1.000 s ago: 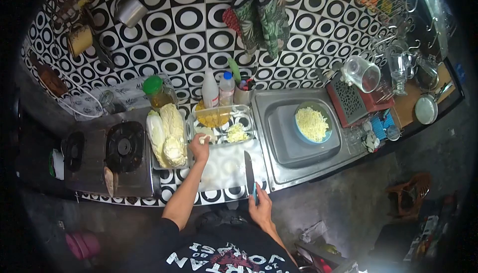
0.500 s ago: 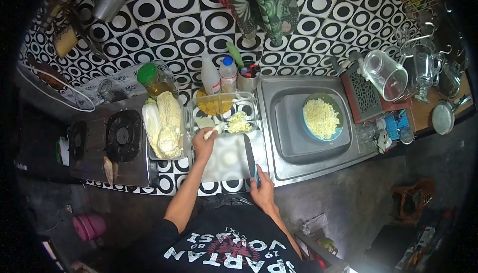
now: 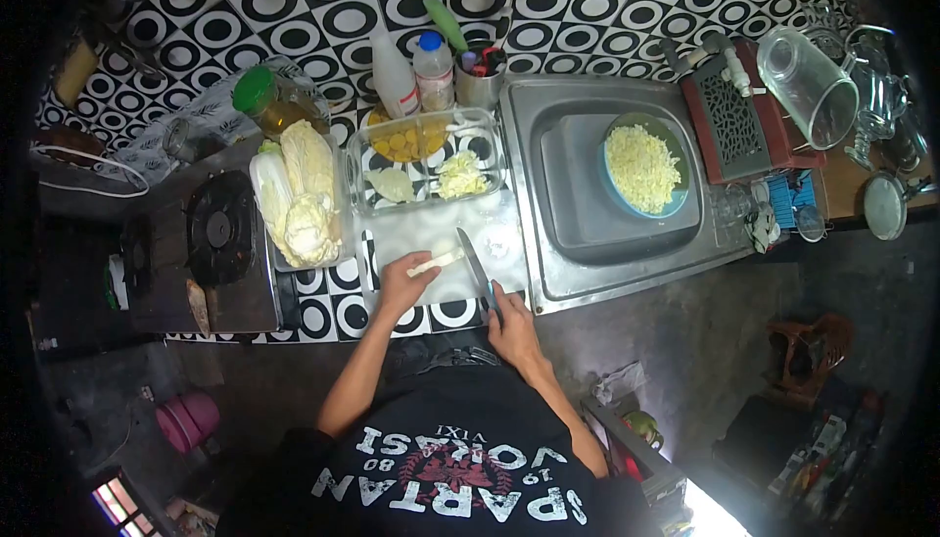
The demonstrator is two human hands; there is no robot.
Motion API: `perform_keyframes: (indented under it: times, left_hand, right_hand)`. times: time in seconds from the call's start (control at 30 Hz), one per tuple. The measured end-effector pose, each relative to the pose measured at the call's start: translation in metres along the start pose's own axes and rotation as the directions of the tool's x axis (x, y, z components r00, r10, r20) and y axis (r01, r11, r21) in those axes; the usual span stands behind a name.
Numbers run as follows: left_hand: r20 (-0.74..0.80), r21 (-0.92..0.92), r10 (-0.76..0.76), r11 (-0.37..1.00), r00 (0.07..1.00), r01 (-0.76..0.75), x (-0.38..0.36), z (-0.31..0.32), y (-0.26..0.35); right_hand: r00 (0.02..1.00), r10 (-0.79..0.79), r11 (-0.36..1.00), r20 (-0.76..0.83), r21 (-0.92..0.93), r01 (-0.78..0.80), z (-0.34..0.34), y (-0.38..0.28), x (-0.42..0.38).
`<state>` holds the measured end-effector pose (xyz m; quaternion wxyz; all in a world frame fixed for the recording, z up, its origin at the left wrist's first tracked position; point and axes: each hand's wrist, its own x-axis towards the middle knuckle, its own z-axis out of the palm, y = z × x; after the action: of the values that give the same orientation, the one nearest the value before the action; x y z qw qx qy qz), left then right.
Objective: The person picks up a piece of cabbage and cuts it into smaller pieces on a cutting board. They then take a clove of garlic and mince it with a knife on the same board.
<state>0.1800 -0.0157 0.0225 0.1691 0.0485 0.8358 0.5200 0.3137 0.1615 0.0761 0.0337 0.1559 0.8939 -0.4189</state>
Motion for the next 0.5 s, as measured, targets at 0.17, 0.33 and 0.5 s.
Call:
perform_keyframes:
  times: [0.17, 0.33, 0.5]
  left_hand:
    - [-0.073, 0.293, 0.294, 0.920, 0.953, -0.261, -0.002, -0.016, -0.012]
    - [-0.046, 0.348, 0.395, 0.867, 0.917, -0.356, 0.000, -0.007, -0.012]
    - [0.033, 0.431, 0.356, 0.838, 0.934, -0.335, 0.001, 0.004, -0.007]
  right_hand:
    - [1.000, 0.004, 1.000, -0.003, 0.009, -0.004, 0.005, -0.002, -0.003]
    - [1.000, 0.001, 1.000, -0.019, -0.001, -0.001, 0.007, -0.007, -0.005]
    - [1.000, -0.023, 1.000, 0.014, 0.005, 0.023, 0.008, -0.011, -0.006]
